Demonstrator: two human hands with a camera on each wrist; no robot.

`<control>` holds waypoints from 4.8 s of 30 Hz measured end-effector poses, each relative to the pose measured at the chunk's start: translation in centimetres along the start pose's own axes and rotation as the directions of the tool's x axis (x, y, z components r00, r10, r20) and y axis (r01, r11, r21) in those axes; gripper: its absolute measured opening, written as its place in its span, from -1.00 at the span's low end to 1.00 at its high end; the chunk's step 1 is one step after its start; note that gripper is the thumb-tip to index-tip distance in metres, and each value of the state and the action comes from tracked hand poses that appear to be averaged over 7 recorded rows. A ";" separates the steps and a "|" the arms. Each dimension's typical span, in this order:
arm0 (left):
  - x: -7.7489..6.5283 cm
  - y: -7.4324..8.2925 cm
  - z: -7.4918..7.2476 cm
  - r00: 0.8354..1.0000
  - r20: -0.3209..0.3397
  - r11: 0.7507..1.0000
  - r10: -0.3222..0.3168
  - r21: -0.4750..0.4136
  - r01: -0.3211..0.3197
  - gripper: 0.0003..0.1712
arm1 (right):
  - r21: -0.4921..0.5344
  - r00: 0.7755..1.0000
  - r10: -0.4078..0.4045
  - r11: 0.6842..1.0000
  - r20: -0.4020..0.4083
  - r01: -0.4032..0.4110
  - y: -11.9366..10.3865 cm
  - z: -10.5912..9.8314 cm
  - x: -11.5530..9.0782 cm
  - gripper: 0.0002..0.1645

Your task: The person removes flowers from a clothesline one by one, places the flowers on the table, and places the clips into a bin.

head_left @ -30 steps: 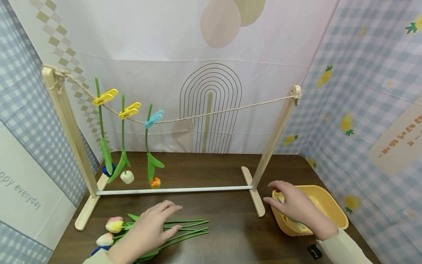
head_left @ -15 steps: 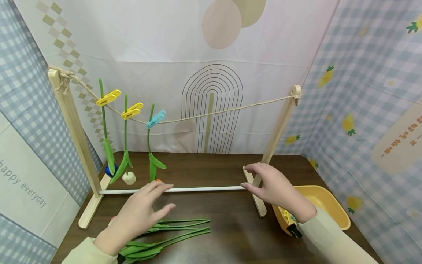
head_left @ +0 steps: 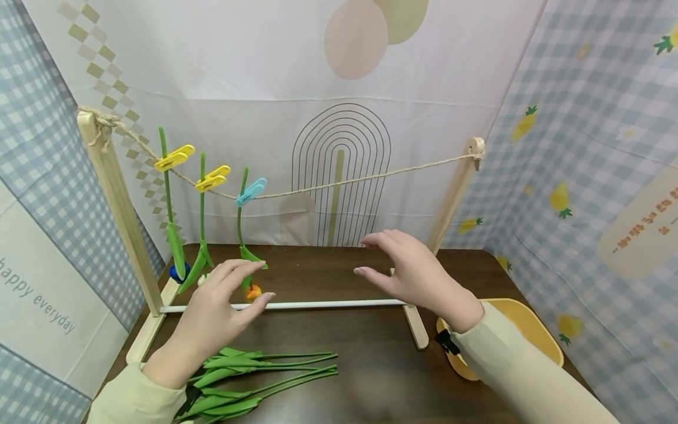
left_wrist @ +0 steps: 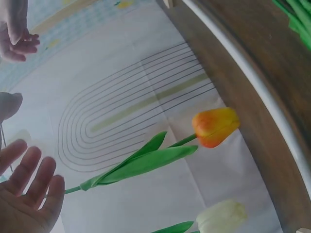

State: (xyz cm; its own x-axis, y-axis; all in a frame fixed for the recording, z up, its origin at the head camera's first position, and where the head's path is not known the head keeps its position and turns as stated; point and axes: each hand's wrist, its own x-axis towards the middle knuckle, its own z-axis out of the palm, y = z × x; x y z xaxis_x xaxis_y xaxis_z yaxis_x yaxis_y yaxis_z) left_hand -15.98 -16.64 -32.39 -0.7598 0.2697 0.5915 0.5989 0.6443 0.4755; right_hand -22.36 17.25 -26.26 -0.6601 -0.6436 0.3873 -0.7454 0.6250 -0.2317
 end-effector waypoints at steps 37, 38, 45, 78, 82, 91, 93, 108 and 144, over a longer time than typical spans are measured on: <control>3.8 -1.4 0.4 0.946 -0.162 0.951 -0.282 -0.175 0.253 -0.22 | -0.088 0.965 -0.235 0.970 -0.121 0.225 -6.8 -0.2 14.9 -0.50; 3.8 -1.4 0.4 0.944 -0.162 0.949 -0.287 -0.179 0.258 -0.24 | -0.095 0.971 -0.216 0.974 -0.103 0.207 -7.0 -0.1 15.2 -0.49; 4.3 -1.4 0.3 0.938 -0.195 0.949 -0.285 -0.191 0.249 -0.34 | -0.176 0.990 -0.138 0.976 -0.034 0.130 -8.2 0.8 16.5 -0.44; 4.4 -1.5 0.5 0.941 -0.251 0.959 -0.226 -0.227 0.170 -0.65 | -0.123 0.946 -0.247 0.966 -0.208 0.226 -9.1 2.2 15.9 -0.86; 4.4 -1.5 0.5 0.944 -0.242 0.960 -0.225 -0.223 0.172 -0.64 | -0.156 0.923 -0.288 0.954 -0.255 0.255 -9.1 2.3 15.8 -0.89; 3.8 -1.5 0.7 0.943 -0.223 0.951 -0.248 -0.242 0.193 -0.62 | -0.131 0.883 -0.306 0.952 -0.357 0.277 -9.1 1.6 15.6 -0.88; 3.7 -1.5 0.8 0.945 -0.226 0.954 -0.237 -0.235 0.183 -0.62 | -0.116 0.872 -0.306 0.952 -0.383 0.283 -9.1 1.5 15.6 -0.88; 2.8 -1.6 0.4 0.950 -0.228 0.969 -0.216 -0.171 0.179 -0.62 | -0.079 0.865 -0.300 0.953 -0.402 0.294 -8.2 1.0 14.4 -0.92; 0.9 0.3 1.0 0.997 0.044 0.995 0.065 -0.080 -0.061 -0.51 | -0.064 0.999 -0.035 0.997 0.040 0.038 -1.2 5.5 3.9 -0.73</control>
State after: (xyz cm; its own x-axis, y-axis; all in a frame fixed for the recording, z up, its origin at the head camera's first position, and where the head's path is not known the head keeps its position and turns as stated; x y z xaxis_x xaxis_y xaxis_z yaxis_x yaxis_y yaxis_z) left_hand -16.67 -15.52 -32.36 -0.7300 0.3419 0.5918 0.6625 0.5670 0.4895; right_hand -24.53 11.52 -29.38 -0.6367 -0.6821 0.3595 -0.7622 0.6274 -0.1594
